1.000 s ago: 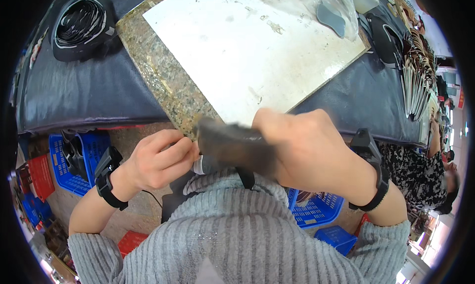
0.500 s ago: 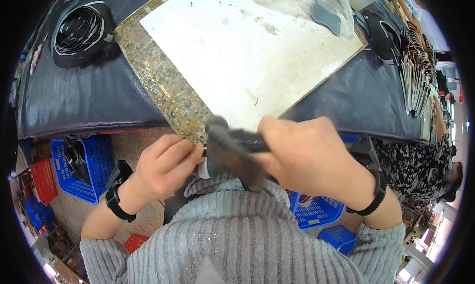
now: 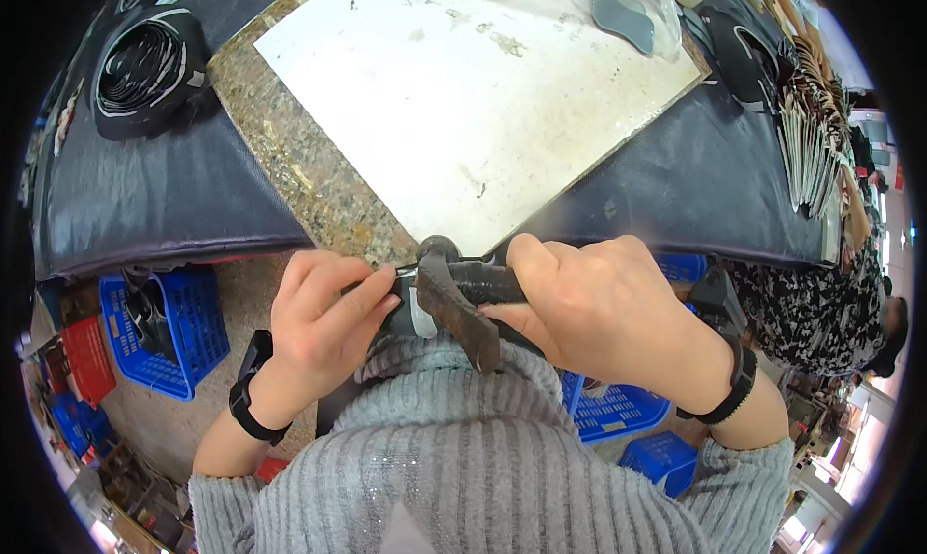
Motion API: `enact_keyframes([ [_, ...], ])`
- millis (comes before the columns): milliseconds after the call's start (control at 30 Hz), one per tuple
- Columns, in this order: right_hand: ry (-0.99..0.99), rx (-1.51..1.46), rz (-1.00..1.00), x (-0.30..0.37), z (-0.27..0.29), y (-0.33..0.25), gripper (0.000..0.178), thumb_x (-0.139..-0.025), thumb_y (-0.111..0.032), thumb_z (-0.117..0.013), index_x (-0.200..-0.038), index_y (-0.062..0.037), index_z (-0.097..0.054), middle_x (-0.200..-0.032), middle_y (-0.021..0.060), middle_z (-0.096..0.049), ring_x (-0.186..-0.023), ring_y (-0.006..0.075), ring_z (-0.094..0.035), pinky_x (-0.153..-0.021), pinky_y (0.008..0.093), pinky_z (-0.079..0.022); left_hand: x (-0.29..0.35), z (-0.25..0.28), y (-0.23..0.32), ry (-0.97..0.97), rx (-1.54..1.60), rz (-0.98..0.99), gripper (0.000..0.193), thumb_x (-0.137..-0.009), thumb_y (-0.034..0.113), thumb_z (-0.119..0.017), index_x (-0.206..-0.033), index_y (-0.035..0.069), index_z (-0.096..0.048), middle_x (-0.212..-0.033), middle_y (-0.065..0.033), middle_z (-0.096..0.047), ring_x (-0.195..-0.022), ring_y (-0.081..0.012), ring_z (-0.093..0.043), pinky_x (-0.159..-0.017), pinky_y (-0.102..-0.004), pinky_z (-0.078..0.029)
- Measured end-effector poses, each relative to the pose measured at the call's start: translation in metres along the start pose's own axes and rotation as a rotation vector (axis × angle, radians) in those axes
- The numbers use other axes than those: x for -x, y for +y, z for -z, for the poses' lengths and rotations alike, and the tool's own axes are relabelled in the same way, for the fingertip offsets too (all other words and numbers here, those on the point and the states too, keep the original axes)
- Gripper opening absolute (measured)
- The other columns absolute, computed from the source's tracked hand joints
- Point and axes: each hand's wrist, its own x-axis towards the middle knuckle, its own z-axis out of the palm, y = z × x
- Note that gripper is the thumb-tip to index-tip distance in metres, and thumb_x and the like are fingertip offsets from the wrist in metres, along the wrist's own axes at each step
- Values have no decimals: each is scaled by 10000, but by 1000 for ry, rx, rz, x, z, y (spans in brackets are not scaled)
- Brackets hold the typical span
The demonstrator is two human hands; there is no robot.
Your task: Applying adhesive and using a hammer to assemble shoe upper components.
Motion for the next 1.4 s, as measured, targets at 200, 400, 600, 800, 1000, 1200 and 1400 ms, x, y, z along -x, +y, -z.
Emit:
enact_keyframes([
  [200,-54,-49,-28,-2,4,5,317,-779,-242,-731,-825,-37,-495,-635,106,-580,-540,291,-607,-462,368,-446,3,0,-3,-32,-88,-127,304,-680,67,-726,-958,-45,-670,-926,-89,-599,-819,-242,-568,-664,-344,-489],
  [400,-10,-59,30,-7,13,1,313,-793,-268,-719,-844,-42,-509,-626,111,-579,-535,302,-600,-463,374,-446,3,0,-2,-9,-93,-114,312,-675,67,-731,-953,-57,-665,-912,-91,-598,-813,-245,-570,-666,-338,-495],
  [600,91,-146,33,-11,16,-1,347,-806,-307,-726,-790,-41,-504,-552,111,-550,-472,300,-572,-419,356,-422,4,0,-3,-14,-56,-87,369,-601,-7,-772,-954,-23,-668,-916,-94,-598,-794,-265,-564,-672,-333,-485],
  [800,-31,-36,66,-8,1,2,352,-810,-301,-723,-783,-42,-487,-554,103,-546,-469,288,-573,-413,353,-417,5,2,2,79,161,203,315,-662,-3,-785,-937,-3,-632,-872,-117,-596,-750,-260,-566,-651,-324,-465],
  [1000,-22,-35,68,-7,-1,-1,360,-817,-303,-720,-775,-43,-474,-547,97,-537,-462,282,-568,-406,354,-410,-3,-5,5,114,67,250,248,-664,-2,-771,-862,20,-624,-765,-89,-567,-697,-252,-533,-604,-314,-429],
  [1200,-24,-67,48,-8,-2,4,356,-825,-302,-712,-769,-42,-476,-543,100,-540,-463,282,-571,-408,351,-415,9,-5,1,124,69,157,268,-651,-21,-766,-895,13,-663,-834,-81,-579,-713,-245,-536,-618,-331,-430],
  [1400,-71,-52,74,-13,6,4,364,-826,-305,-712,-760,-37,-474,-521,103,-534,-442,286,-559,-401,355,-412,11,-2,-7,68,-94,-127,381,-598,10,-770,-970,18,-686,-882,-72,-575,-757,-242,-538,-644,-336,-445],
])
